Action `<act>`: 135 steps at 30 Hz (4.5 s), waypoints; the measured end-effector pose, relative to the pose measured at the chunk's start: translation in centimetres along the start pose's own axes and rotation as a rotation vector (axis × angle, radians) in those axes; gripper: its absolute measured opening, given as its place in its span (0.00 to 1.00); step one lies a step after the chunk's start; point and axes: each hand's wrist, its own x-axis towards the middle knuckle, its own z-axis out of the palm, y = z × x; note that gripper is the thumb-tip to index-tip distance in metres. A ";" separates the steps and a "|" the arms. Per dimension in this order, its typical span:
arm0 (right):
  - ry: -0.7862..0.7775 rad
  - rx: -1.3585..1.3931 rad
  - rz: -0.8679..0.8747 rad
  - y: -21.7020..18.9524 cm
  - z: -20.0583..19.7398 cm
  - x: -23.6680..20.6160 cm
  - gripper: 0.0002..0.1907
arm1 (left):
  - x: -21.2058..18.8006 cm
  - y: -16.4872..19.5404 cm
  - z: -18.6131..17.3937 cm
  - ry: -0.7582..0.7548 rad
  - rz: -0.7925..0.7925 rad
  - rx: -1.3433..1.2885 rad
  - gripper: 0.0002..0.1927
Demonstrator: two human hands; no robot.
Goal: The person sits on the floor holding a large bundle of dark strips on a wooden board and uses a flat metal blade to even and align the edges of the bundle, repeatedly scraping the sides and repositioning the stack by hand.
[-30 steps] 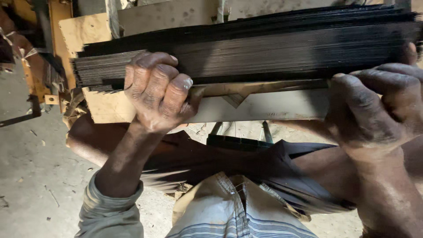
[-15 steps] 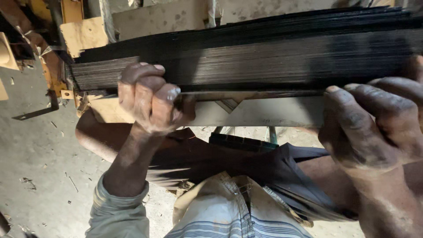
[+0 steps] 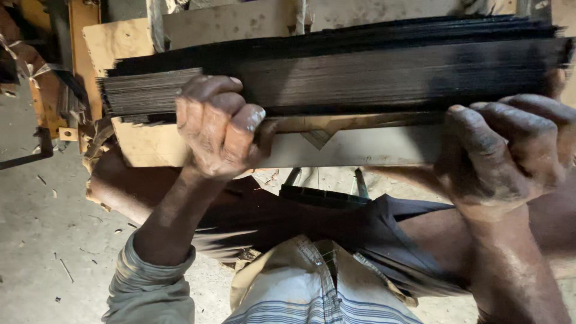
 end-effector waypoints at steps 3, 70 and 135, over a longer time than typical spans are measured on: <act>0.005 0.016 0.029 -0.1 0.3 -0.3 0.07 | -0.5 -0.5 0.4 0.009 0.030 -0.006 0.13; -0.450 0.304 -0.212 -10.5 -1.0 6.0 0.25 | 2.0 7.6 -2.9 -0.591 -0.122 -0.054 0.20; -0.130 0.321 -0.144 -28.2 12.1 20.4 0.11 | -16.8 -8.8 -10.9 0.282 -0.908 -0.884 0.41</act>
